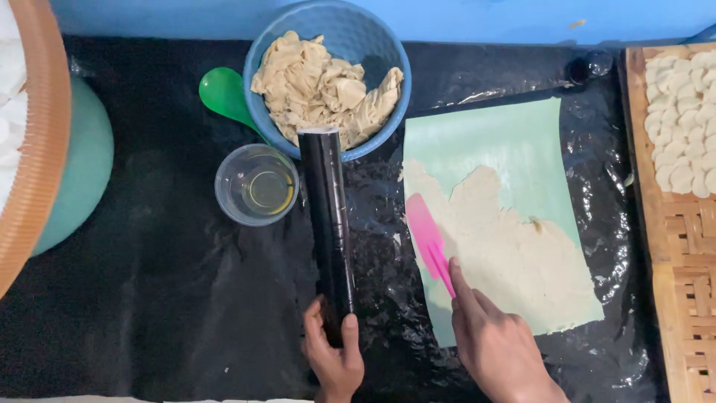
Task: Rolling out dough on a plastic sheet and scraping it with a spatula in a food production environment.
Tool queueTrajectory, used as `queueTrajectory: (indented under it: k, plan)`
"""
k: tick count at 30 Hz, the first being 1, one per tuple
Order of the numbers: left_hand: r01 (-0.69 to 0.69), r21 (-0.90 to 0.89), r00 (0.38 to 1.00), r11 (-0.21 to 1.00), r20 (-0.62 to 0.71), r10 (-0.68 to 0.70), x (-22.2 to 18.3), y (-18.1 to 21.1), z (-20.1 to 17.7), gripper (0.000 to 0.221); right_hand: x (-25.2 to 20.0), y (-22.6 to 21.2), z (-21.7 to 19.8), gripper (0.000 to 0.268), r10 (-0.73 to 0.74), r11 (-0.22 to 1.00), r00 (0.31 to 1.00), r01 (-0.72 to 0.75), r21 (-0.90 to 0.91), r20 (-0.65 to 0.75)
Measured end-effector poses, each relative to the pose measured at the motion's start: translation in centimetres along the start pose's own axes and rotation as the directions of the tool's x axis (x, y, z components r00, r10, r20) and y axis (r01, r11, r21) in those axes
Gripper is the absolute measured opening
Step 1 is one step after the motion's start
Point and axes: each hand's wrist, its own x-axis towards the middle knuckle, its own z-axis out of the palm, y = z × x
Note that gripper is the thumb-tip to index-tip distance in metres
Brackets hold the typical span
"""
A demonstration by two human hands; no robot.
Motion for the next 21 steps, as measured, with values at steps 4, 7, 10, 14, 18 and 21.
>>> queueTrajectory:
  k: [4,7,10,14,18,21]
  plan:
    - [0.018,-0.027,1.0,0.999,0.018,-0.018,0.4,1.0,0.0,0.048,0.1,0.8,1.2,0.077,0.021,0.999,1.0,-0.02,-0.039,0.012]
    - [-0.022,-0.008,1.0,1.0,0.006,0.022,0.5,1.4,-0.2,0.046,0.1,1.0,1.8,0.077,0.013,0.998,0.998,-0.009,-0.067,0.058]
    - [-0.109,0.006,0.994,0.994,-0.004,0.109,0.7,1.9,-0.1,0.046,-0.1,1.1,2.3,0.077,0.003,0.996,0.999,0.001,-0.091,0.045]
    - [-0.067,-0.001,0.998,0.998,-0.006,0.067,0.8,2.1,-0.1,0.043,-0.5,0.9,2.6,0.082,-0.042,0.998,0.995,0.047,-0.05,0.094]
    - [-0.036,0.022,0.999,0.999,-0.009,0.036,0.6,1.5,-0.1,0.042,0.2,0.7,1.4,0.077,-0.046,0.983,0.999,0.04,0.18,0.028]
    - [-0.03,0.032,0.999,0.999,-0.014,0.03,0.5,1.7,-0.1,0.042,1.8,0.1,0.4,0.067,-0.026,0.958,0.998,0.041,0.282,-0.056]
